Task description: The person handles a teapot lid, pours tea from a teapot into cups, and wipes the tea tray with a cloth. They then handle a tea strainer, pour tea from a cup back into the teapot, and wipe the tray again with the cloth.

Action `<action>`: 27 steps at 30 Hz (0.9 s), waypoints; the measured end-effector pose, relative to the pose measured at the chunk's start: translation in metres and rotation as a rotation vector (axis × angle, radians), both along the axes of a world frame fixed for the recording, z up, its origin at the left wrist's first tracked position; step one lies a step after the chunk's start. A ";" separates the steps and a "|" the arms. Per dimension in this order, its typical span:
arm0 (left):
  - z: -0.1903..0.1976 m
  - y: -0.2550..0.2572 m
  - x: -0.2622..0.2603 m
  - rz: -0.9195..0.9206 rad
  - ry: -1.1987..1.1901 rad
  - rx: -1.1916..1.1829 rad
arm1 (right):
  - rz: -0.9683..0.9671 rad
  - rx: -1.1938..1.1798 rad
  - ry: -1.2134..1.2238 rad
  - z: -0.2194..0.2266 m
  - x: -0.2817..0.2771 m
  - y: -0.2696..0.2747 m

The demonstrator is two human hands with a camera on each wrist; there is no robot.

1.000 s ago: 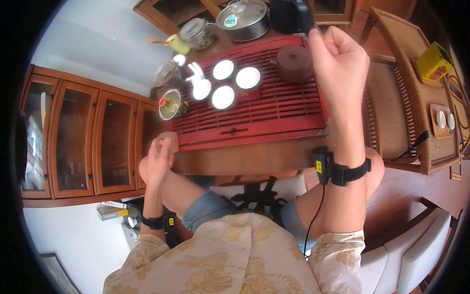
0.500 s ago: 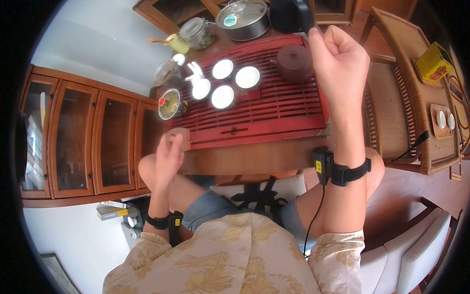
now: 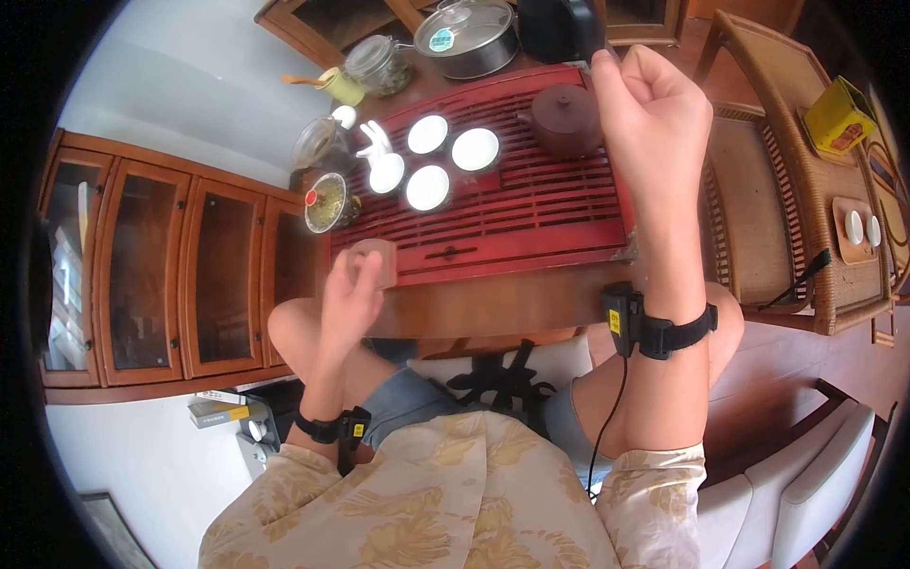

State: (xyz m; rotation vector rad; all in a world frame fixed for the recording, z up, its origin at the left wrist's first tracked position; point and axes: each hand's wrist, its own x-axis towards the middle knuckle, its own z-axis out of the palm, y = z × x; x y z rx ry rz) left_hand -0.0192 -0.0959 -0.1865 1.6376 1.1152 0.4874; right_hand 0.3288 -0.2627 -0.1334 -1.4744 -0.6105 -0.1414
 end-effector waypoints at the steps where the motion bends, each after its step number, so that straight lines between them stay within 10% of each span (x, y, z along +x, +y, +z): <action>1: 0.001 -0.004 0.004 -0.004 0.003 0.005 | 0.007 0.013 0.004 0.000 0.000 0.000; 27: 0.011 -0.053 0.066 -0.132 0.047 0.045 | 0.018 0.037 0.039 0.003 0.000 -0.002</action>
